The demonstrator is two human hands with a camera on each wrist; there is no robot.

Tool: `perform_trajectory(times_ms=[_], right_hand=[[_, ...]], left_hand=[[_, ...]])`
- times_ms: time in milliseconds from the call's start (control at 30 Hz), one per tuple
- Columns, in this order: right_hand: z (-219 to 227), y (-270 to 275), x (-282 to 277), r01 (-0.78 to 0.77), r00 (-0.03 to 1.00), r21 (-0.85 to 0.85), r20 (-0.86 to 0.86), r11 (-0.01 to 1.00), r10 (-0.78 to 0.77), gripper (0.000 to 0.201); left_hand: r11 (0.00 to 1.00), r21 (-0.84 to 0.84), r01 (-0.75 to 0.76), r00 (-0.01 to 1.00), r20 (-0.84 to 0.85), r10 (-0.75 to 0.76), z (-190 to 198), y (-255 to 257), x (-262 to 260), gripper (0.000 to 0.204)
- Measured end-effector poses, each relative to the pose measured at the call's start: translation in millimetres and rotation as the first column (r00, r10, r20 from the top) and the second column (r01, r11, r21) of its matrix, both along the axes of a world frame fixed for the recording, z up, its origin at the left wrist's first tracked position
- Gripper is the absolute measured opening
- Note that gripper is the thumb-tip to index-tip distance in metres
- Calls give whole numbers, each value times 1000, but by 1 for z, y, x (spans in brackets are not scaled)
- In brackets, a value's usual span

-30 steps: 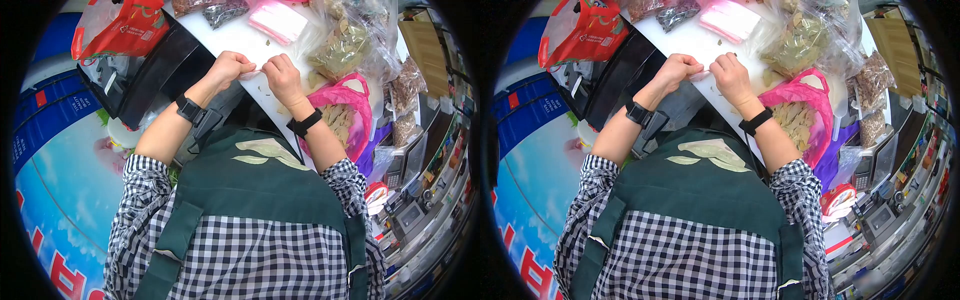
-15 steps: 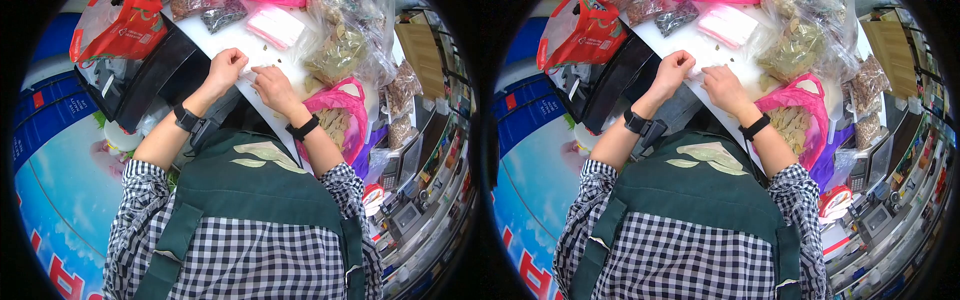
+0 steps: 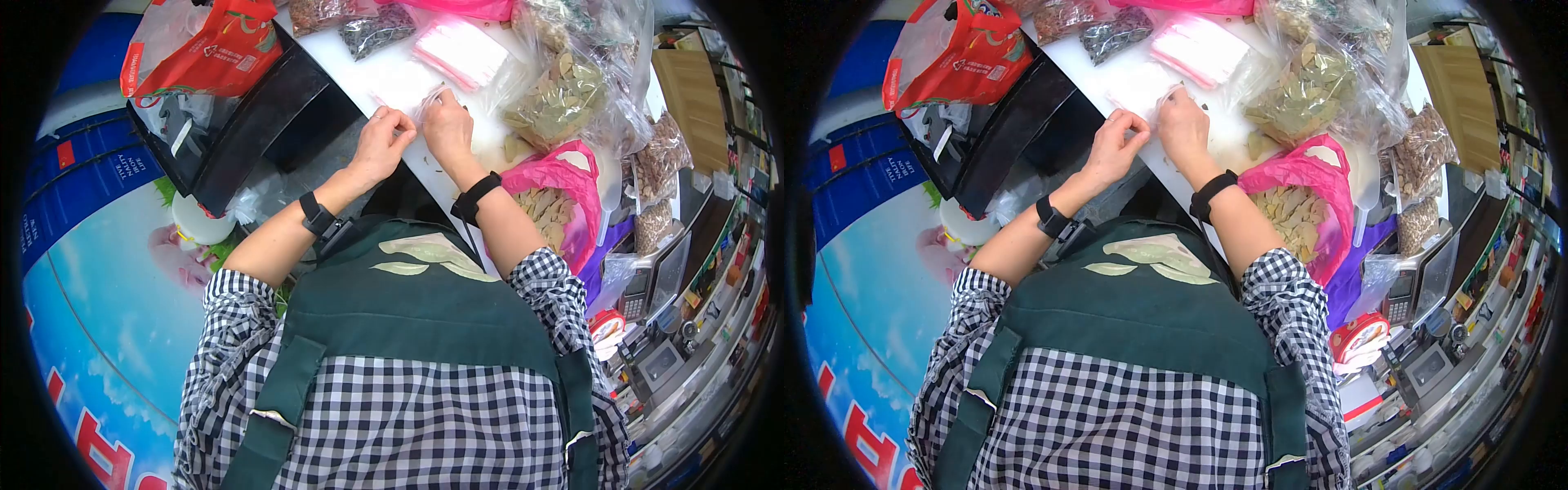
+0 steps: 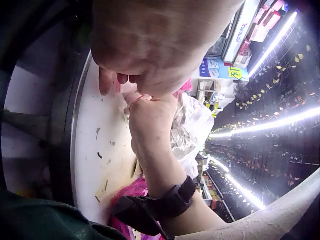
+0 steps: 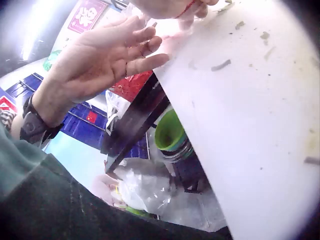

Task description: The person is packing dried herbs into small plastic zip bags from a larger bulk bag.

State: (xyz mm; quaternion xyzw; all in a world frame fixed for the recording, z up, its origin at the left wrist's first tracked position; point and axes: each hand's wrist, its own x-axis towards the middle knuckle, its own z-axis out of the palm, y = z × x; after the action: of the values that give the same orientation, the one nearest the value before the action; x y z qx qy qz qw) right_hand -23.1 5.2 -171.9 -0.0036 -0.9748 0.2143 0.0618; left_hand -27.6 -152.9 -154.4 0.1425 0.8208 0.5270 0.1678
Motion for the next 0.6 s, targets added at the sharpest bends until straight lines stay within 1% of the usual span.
perform_trajectory(times_ms=[33,67,100,133,167,200,233,267,300,333,367,400,433,467,500,533,567,600], right_hand=[[-3,2,-1,17,999,-49,-37,999,-19,6],[-6,2,1,14,999,-48,-36,999,-16,6],[-8,2,2,64,997,-161,-33,985,-71,6],[-11,2,2,113,992,-271,-23,956,-124,8],[-12,3,1,107,993,-272,-22,956,-118,8],[-10,6,1,96,994,-326,-20,940,-108,8],[-9,7,1,85,995,-379,-18,921,-99,8],[-7,7,2,83,995,-378,-17,922,-96,8],[0,7,1,117,993,-476,56,872,-103,7],[7,7,-1,156,987,-566,128,809,-101,7],[12,8,-2,154,987,-565,127,811,-100,7],[15,9,-3,96,992,-550,120,830,-35,9],[19,11,-4,36,993,-534,113,845,30,12],[23,10,-3,36,993,-532,112,846,29,12],[27,9,-2,35,989,-656,132,754,69,12],[29,9,-2,39,983,-764,145,644,112,12],[31,13,-1,39,984,-762,142,646,108,12],[33,15,-1,103,968,-883,195,457,159,12]], left_hand=[[1000,-9,12,1000,20,-11,0,-2,0,9],[1000,-18,21,999,39,-20,0,-3,0,9],[1000,-17,15,999,38,-15,0,-2,0,9],[997,72,-32,996,80,26,0,-1,0,10],[984,157,-83,990,127,63,1,-2,1,13],[984,158,-87,989,129,67,0,-2,0,13],[983,157,-90,978,199,58,-1,-2,-2,18],[983,157,-93,963,267,48,-2,-3,-3,24],[983,159,-94,963,266,49,3,-2,-4,24],[976,183,-119,941,335,52,8,0,-5,31],[968,205,-145,915,401,52,13,2,-5,38],[968,206,-146,915,400,53,17,4,-6,38],[932,283,-225,860,508,54,21,7,-7,41],[886,346,-308,793,608,39,24,10,-7,44],[886,348,-305,794,607,35,26,13,-7,44],[834,392,-388,754,655,44,28,16,-8,43],[773,427,-468,712,701,44,29,19,-8,41],[774,429,-465,713,700,41,24,19,-8,41]])
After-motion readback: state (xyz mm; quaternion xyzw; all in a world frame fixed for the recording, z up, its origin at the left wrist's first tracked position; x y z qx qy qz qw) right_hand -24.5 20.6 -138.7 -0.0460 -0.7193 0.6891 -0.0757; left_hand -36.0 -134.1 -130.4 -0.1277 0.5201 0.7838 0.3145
